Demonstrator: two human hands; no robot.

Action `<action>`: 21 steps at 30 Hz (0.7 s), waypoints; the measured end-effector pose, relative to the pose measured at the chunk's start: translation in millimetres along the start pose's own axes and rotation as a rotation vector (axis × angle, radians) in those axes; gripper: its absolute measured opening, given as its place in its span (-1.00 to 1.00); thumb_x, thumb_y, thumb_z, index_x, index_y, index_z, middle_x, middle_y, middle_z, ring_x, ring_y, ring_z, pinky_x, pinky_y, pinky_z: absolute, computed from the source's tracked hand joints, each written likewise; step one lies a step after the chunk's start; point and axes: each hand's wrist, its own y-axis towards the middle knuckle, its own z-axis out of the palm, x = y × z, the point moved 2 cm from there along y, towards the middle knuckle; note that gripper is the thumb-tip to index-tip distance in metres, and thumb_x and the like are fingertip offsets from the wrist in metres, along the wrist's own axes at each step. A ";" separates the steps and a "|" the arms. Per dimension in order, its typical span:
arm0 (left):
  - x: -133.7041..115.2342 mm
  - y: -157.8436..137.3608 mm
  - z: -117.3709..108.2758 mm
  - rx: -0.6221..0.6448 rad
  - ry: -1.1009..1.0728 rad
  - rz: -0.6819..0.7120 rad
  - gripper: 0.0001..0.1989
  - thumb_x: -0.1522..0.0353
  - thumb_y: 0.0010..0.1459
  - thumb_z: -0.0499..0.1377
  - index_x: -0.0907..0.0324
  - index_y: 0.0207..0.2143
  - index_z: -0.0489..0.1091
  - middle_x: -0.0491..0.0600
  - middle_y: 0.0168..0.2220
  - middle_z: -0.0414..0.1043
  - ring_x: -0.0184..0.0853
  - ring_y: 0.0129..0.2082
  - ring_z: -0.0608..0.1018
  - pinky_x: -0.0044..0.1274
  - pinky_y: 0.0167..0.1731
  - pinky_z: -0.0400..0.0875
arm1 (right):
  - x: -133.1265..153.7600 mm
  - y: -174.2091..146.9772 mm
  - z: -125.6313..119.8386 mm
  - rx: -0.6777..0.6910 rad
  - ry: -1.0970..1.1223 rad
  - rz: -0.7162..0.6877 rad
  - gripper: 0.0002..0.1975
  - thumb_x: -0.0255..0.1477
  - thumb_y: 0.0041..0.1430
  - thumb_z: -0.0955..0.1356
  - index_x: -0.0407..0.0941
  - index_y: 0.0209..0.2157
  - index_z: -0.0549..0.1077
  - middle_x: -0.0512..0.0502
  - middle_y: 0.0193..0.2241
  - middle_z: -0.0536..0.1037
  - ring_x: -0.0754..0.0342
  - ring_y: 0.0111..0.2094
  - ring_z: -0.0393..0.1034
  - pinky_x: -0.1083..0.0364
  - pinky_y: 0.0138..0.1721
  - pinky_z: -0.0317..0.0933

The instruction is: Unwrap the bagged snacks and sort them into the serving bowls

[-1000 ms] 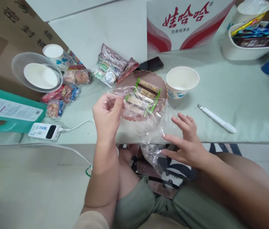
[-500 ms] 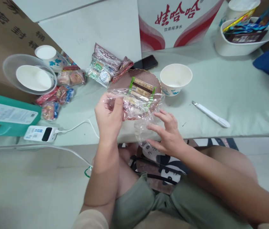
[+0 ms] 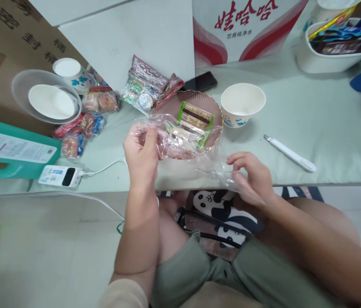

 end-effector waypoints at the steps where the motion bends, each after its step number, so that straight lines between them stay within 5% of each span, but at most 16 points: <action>1: 0.8 1.1 -1.4 0.003 -0.005 0.007 -0.72 0.27 0.18 0.26 0.12 -0.49 0.25 -0.20 -0.60 0.30 -0.53 -0.70 0.25 -0.66 -0.78 0.05 | -5.0 1.1 -3.7 -0.056 0.075 0.072 -0.91 -0.50 0.18 0.31 -0.02 -0.39 0.35 -0.08 -0.30 0.57 -0.05 -0.23 0.51 -0.06 -0.20 0.39; 6: 5.5 6.0 -10.9 0.058 0.002 -0.004 -0.71 0.20 0.12 0.33 0.12 -0.48 0.32 -0.18 -0.61 0.34 -0.53 -0.70 0.29 -0.64 -0.75 0.08 | -39.9 8.9 -25.0 -0.476 0.476 0.414 -0.87 -0.45 0.05 0.31 -0.01 -0.53 0.26 0.07 -0.62 0.40 0.05 -0.53 0.41 0.01 -0.36 0.37; 9: 7.5 6.6 -14.1 0.127 0.012 -0.023 -0.70 0.20 0.07 0.36 0.15 -0.51 0.36 -0.18 -0.66 0.32 -0.54 -0.73 0.23 -0.63 -0.76 0.05 | -52.8 14.0 -34.5 -0.578 0.557 0.535 -0.89 -0.43 0.01 0.31 0.00 -0.51 0.26 0.12 -0.71 0.26 0.10 -0.66 0.29 0.06 -0.50 0.31; 16: 9.1 4.9 -11.9 0.183 0.079 -0.079 -0.71 0.24 0.07 0.33 0.16 -0.58 0.38 -0.16 -0.71 0.33 -0.56 -0.81 0.17 -0.62 -0.82 -0.06 | -37.7 13.2 -35.1 -0.354 0.426 0.592 -0.78 -0.30 0.09 0.42 0.02 -0.20 0.40 0.11 -0.58 0.51 0.06 -0.55 0.43 0.05 -0.47 0.36; 18: 8.4 4.8 -11.3 0.178 0.102 -0.086 -0.69 0.25 0.08 0.32 0.16 -0.61 0.34 -0.15 -0.71 0.34 -0.55 -0.82 0.17 -0.62 -0.82 -0.07 | -32.8 9.3 -34.7 -0.278 0.264 0.559 -0.85 -0.27 0.17 0.45 -0.01 -0.30 0.45 0.09 -0.57 0.51 0.10 -0.55 0.40 0.06 -0.43 0.36; 21: 8.7 6.0 -12.1 0.179 0.140 -0.101 -0.71 0.28 0.08 0.30 0.16 -0.62 0.35 -0.14 -0.71 0.35 -0.55 -0.82 0.16 -0.60 -0.82 -0.06 | -35.0 5.1 -36.2 -0.254 0.132 0.612 -0.63 -0.17 0.27 0.40 -0.07 -0.55 0.42 0.02 -0.60 0.48 0.12 -0.54 0.37 0.08 -0.43 0.31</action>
